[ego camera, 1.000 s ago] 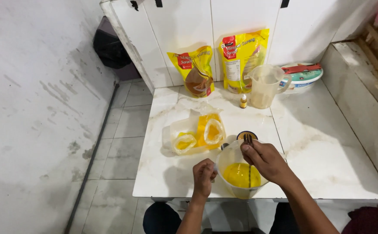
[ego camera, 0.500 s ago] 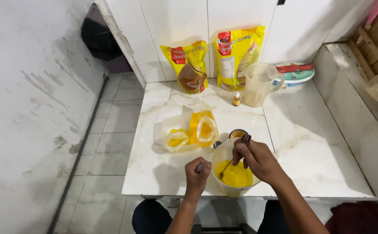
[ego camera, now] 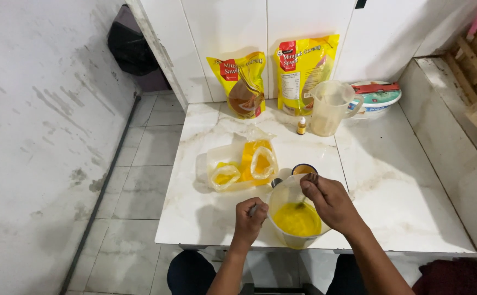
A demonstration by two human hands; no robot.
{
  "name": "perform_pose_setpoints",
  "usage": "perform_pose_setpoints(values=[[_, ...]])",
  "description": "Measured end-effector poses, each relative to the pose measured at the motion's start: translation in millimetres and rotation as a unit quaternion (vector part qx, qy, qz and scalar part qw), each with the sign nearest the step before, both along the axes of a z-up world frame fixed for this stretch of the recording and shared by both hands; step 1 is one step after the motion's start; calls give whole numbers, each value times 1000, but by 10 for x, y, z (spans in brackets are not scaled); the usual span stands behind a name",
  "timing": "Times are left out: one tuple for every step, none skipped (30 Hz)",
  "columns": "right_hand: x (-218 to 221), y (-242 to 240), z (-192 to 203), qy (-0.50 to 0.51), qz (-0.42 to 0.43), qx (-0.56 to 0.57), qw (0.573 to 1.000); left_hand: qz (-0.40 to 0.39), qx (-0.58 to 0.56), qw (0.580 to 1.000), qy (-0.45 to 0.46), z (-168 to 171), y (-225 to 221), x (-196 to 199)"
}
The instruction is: Stirring a yellow liquid in a container using a fork and pouring additional liquid from a small cup.
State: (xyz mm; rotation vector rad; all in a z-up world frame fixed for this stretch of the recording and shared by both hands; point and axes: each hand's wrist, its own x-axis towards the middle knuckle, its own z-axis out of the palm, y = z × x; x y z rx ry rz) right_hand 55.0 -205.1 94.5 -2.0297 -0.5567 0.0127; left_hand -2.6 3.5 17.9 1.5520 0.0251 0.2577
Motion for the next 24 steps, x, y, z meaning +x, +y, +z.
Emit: perform_pose_setpoints(values=[[-5, 6, 21, -1, -1, 0, 1000, -1, 0, 1000, -1, -12, 1, -1], [-9, 11, 43, 26, 21, -12, 999, -2, 2, 1000, -6, -24, 1, 0], [-9, 20, 65, 53, 42, -24, 997, -4, 5, 1000, -12, -32, 6, 5], [-20, 34, 120, 53, 42, -23, 997, -5, 6, 1000, -12, -35, 11, 7], [-40, 48, 174, 43, 63, 2, 997, -14, -7, 1000, -20, -39, 16, 0], [-60, 62, 228, 34, 84, 28, 995, -22, -20, 999, -29, -43, 20, -8], [-51, 56, 195, 34, 83, 28, 996, -24, -20, 999, -28, -71, 34, -3], [-41, 52, 161, 21, 62, 23, 998, -46, -41, 997, -39, -98, 50, 2], [-28, 47, 129, 7, 41, 16, 999, -68, -63, 994, -50, -126, 63, 10], [-24, 33, 95, 7, 40, 16, 999, -69, -63, 994, -50, -112, 52, 8], [-19, 28, 63, 15, 9, -1, 1000, -59, -49, 996, -42, -92, 51, 6], [-15, 24, 32, 24, -22, -17, 999, -49, -34, 998, -34, -72, 50, 3], [-7, 18, 14, 23, -22, -17, 999, -49, -33, 998, -35, -94, 45, 7], [0, 11, -4, 19, 10, -23, 1000, -36, -24, 999, -29, -115, 38, 10], [12, 3, -18, 14, 42, -28, 999, -24, -14, 999, -25, -131, 33, 25], [-10, 28, 83, 12, 41, -27, 999, -25, -12, 999, -27, -121, 36, 30], [-44, 45, 179, 15, 59, -10, 998, -7, 9, 1000, -6, -116, 30, 26], [-75, 62, 274, 17, 77, 6, 997, 10, 30, 999, 15, -114, 25, 23], [-66, 55, 232, 18, 76, 5, 997, 8, 29, 999, 17, -96, 21, 15], [-56, 51, 190, 5, 55, 8, 998, 2, 28, 1000, 10, -79, 20, 7], [-34, 56, 150, -10, 36, 11, 999, -2, 27, 1000, 3, -58, 29, 8], [-33, 40, 123, -10, 36, 11, 999, -2, 26, 1000, 3, -49, 17, 6], [-31, 38, 96, -6, 21, 10, 1000, 0, 27, 1000, 10, -34, 19, 2], [-30, 33, 68, -1, 6, 9, 1000, 1, 28, 999, 17, -19, 20, -2]])
